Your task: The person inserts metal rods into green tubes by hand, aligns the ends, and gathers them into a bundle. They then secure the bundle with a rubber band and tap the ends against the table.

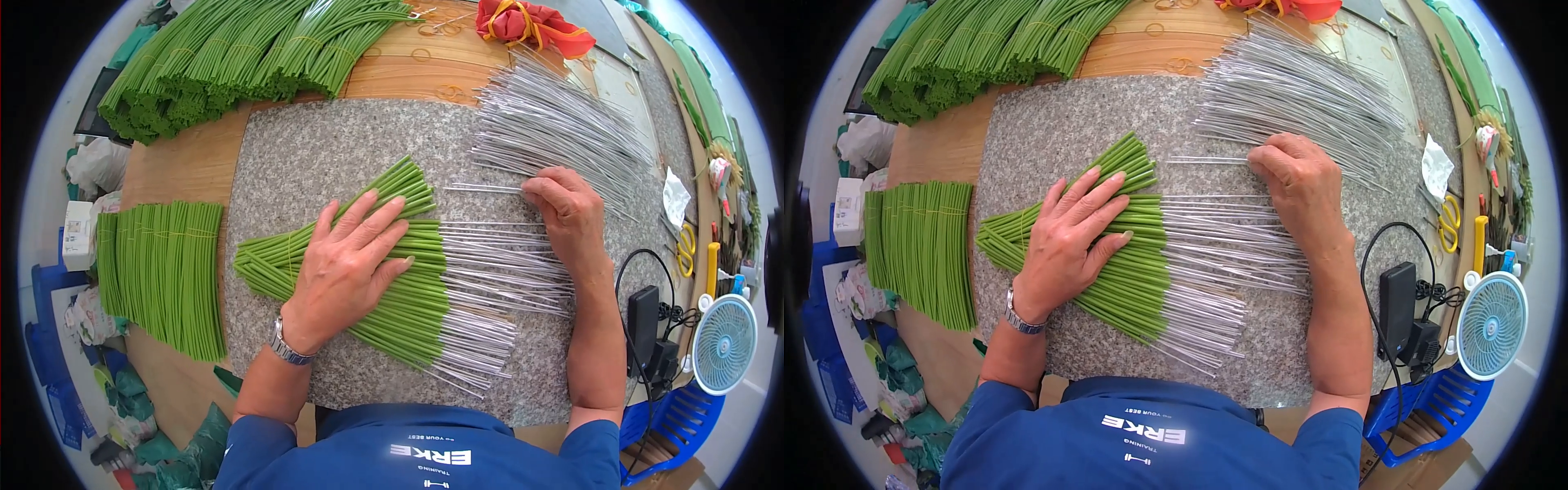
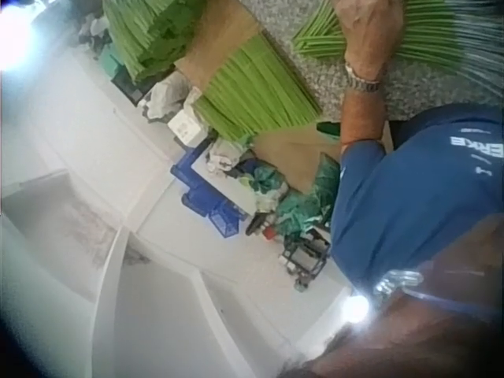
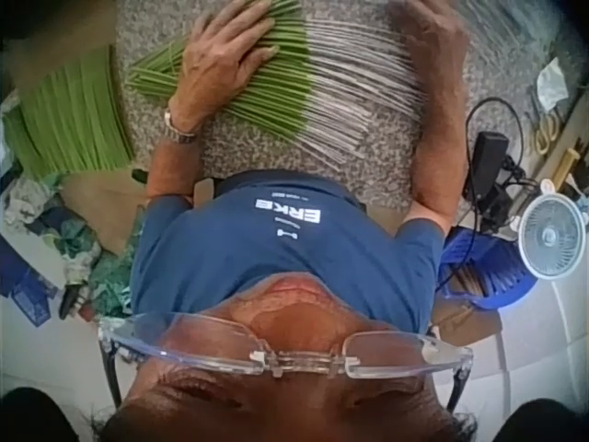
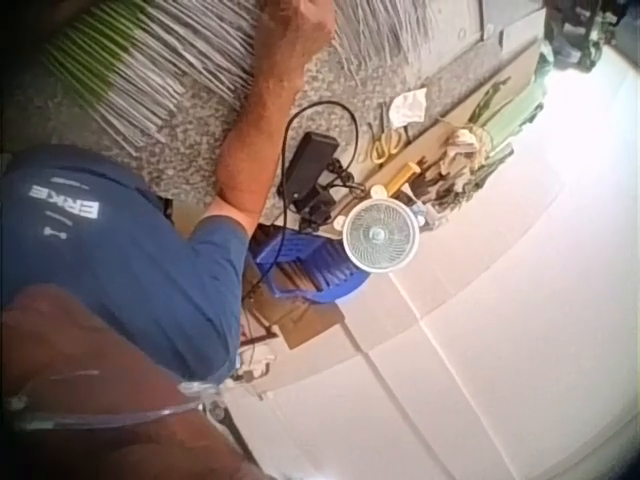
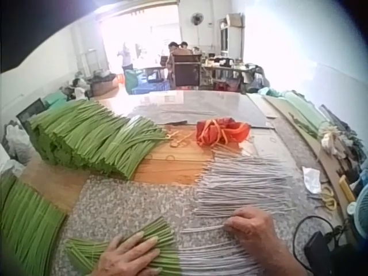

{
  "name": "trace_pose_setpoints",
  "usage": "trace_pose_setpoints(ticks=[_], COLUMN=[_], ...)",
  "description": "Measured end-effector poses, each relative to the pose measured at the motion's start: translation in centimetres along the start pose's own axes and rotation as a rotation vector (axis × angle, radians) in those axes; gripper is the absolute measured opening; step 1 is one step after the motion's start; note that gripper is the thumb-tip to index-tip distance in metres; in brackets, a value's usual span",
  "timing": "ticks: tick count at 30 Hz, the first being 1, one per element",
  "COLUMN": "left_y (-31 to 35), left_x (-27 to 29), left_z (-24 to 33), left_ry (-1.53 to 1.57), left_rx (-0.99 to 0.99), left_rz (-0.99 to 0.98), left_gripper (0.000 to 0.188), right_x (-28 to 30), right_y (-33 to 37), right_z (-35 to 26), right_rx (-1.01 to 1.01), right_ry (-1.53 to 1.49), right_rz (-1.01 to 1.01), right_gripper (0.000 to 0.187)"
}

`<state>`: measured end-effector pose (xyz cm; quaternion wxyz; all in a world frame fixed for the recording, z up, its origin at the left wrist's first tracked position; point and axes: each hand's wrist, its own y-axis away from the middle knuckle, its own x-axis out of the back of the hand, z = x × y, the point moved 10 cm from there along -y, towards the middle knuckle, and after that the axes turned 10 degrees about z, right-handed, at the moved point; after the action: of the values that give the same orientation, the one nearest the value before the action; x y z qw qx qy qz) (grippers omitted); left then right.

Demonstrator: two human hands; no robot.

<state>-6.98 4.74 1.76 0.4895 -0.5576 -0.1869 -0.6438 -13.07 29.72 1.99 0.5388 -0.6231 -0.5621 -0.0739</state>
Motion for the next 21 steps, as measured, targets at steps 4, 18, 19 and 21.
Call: trace_pose_setpoints(ticks=[4,18,19,21], left_y=[0.1,0.0,0.0,0.0], left_x=[-0.1,-0.4,-0.4,-0.4], left_z=[0.0,0.1,0.1,0.1], left_ry=[0.007,-0.02,-0.023,-0.023], left_rx=[-0.001,-0.019,-0.02,-0.018], left_rz=[0.004,-0.02,-0.023,-0.024], left_gripper=[0.042,0.042,0.042,0.042], right_x=[0.3,-0.8,-0.9,-0.9], right_y=[-0.2,0.2,0.2,0.1], right_z=[-0.2,-1.6,-1.6,-1.7], right_rx=[-0.046,-0.027,-0.032,-0.024], right_ry=[-0.054,-0.158,-0.167,-0.172], right_rz=[0.009,-0.178,-0.186,-0.185], right_gripper=[0.01,0.006,0.006,0.007])
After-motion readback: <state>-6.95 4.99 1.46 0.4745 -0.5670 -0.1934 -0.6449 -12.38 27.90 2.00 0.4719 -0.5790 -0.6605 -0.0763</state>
